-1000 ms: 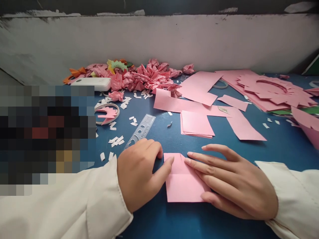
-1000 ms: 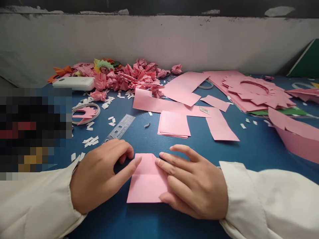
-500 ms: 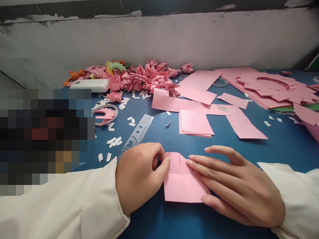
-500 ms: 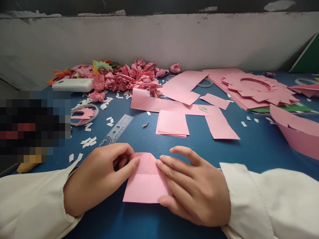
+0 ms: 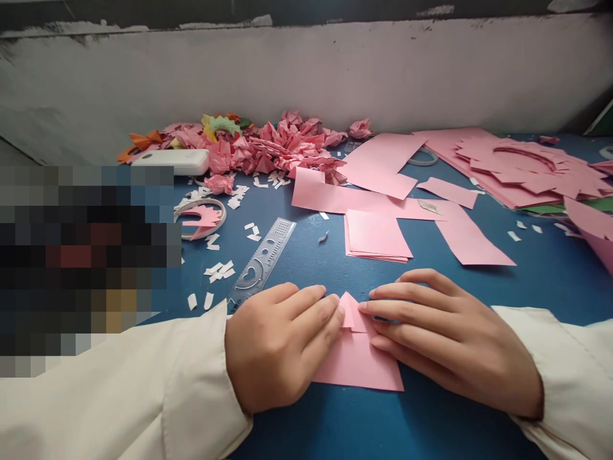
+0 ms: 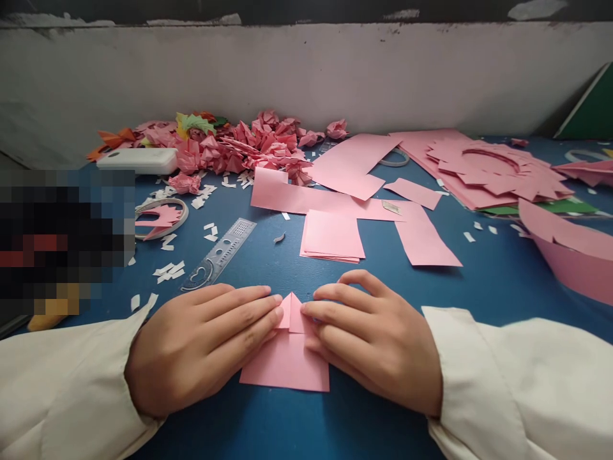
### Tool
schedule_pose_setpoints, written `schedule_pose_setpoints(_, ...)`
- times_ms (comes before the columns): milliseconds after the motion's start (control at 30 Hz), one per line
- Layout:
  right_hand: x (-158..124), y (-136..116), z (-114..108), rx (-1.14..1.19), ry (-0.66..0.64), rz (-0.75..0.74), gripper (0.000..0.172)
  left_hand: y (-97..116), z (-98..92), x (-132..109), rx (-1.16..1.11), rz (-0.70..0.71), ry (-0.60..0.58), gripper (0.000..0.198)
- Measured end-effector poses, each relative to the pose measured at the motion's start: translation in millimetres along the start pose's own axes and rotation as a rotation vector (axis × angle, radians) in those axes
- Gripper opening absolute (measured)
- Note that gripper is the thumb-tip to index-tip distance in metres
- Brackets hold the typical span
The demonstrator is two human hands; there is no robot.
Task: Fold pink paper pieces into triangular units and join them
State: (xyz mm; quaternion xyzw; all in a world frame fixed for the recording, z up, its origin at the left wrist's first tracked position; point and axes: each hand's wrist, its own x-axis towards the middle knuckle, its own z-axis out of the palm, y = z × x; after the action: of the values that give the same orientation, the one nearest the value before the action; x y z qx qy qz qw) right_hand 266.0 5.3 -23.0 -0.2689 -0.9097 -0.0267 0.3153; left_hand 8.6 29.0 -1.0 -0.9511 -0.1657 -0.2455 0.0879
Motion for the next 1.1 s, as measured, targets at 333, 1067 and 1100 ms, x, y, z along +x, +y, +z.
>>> schedule_pose_setpoints(333,-2.6,5.0,-0.5,0.005,-0.048,0.003,0.021,1.3,-0.2,-6.9,-0.054,0.020,-0.066,0.035)
schedule_pose_setpoints(1067,-3.1,2.4,1.0,-0.026,-0.082,-0.043,0.027,8.7,2.8,-5.4,-0.189,-0.035,-0.074,0.029)
schedule_pose_setpoints(1100,-3.5,1.9,1.5,-0.040,-0.089,-0.047,0.029,10.3,3.4,-5.3,-0.203,-0.052,-0.057,0.029)
